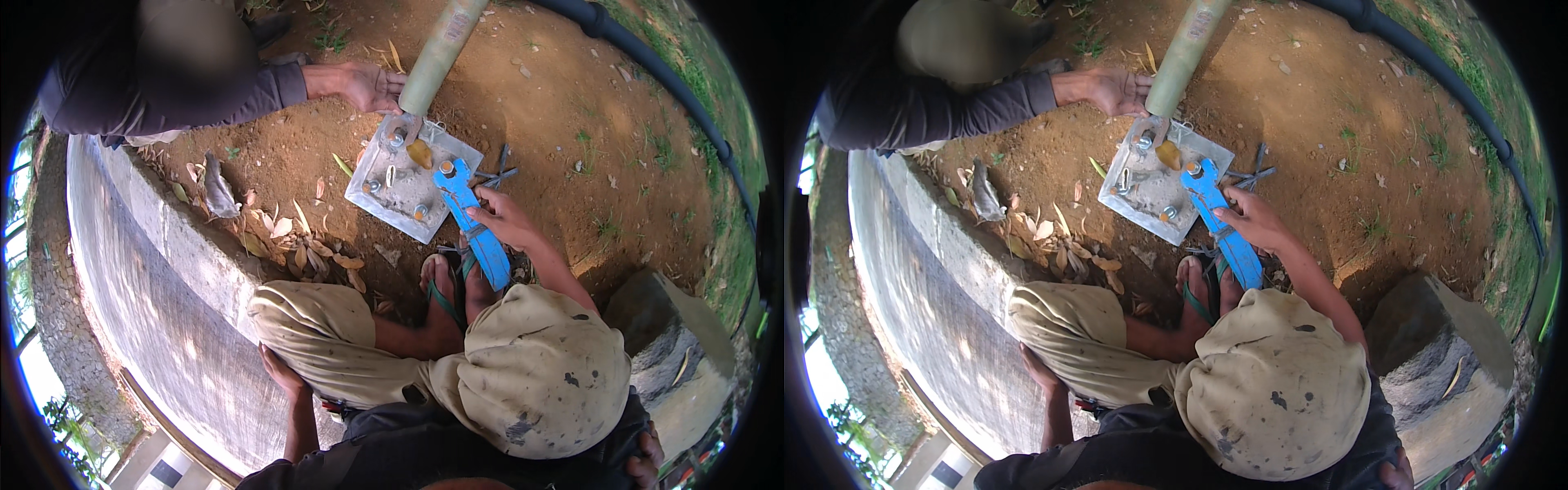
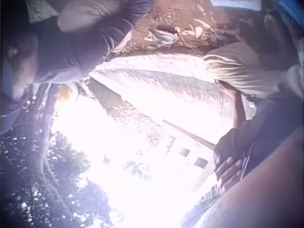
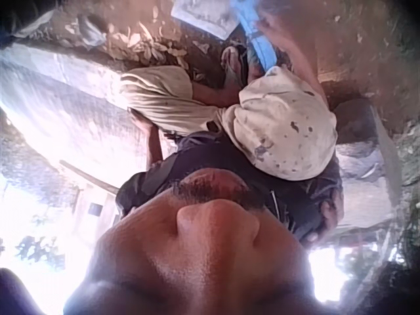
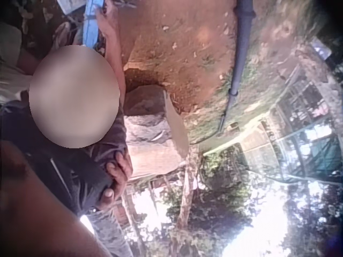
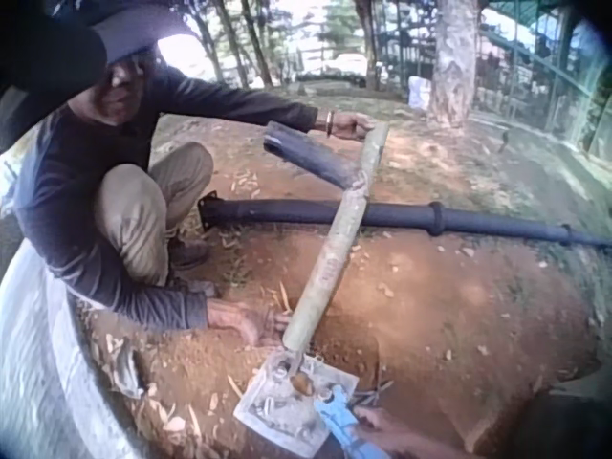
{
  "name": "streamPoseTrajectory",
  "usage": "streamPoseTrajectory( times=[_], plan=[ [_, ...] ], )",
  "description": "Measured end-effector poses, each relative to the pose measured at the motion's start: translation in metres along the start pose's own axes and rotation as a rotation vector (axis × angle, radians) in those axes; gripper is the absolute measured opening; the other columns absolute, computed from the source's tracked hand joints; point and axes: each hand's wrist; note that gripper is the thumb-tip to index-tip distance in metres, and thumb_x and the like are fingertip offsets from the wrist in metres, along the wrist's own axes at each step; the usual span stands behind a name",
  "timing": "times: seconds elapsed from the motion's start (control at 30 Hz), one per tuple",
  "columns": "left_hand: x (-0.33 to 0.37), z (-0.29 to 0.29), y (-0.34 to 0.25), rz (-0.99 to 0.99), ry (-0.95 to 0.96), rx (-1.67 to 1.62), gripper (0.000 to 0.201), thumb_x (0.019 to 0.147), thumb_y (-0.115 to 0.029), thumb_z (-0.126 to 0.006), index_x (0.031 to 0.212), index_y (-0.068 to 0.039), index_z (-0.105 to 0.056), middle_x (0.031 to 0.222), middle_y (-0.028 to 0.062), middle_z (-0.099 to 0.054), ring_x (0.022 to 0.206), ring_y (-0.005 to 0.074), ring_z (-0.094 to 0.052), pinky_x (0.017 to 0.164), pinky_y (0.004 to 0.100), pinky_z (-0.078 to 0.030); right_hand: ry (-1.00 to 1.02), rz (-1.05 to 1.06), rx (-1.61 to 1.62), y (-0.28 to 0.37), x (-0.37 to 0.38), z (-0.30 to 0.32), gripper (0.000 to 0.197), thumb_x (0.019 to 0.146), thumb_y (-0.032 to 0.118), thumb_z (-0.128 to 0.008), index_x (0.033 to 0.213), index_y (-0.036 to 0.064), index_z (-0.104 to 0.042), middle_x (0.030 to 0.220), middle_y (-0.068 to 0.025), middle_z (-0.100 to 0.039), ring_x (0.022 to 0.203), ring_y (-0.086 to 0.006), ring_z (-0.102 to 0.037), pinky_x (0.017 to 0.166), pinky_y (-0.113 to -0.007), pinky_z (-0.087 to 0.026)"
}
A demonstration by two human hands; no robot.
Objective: The person, assisted by another individual, secures a vertical utility pole onto a baseplate by hand and using a wrench.
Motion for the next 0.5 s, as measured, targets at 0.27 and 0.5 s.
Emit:
streamPoseTrajectory(
  times=[0.27, 0.5],
  plan=[
    [0.003, 0.0, 0.001, -0.003, 0.024, -0.015, 0.063, 0.111, -0.035, -0.029, 0.151, 0.012, -0.043, 0.153, 0.0294, -0.045, 0.141, 0.0369, -0.045, 0.12, 0.0468, -0.033, -0.033, -0.017, 0.053, -0.015, 0.001, -0.004, 0.027, 0.103, 0.025, -0.067, 0.116, 0.0021, -0.062, 0.091, -0.0077, -0.07, 0.074, -0.0116, -0.064, 0.067, -0.033, -0.053],
    [0.0, -0.001, -0.008, -0.001, 0.014, 0.135, 0.064, 0.112, -0.036, -0.028, 0.154, 0.011, -0.039, 0.159, 0.0305, -0.039, 0.148, 0.0389, -0.038, 0.124, 0.0473, -0.029, -0.013, 0.019, 0.03, -0.012, 0.007, 0.003, 0.026, 0.103, 0.024, -0.067, 0.117, 0.0025, -0.062, 0.093, -0.0048, -0.069, 0.08, -0.0097, -0.064, 0.07, -0.032, -0.054]
  ],
)
Point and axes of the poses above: each hand's wrist, its own x-axis towards the middle knuckle, its own z-axis out of the back of the hand, y = z × x
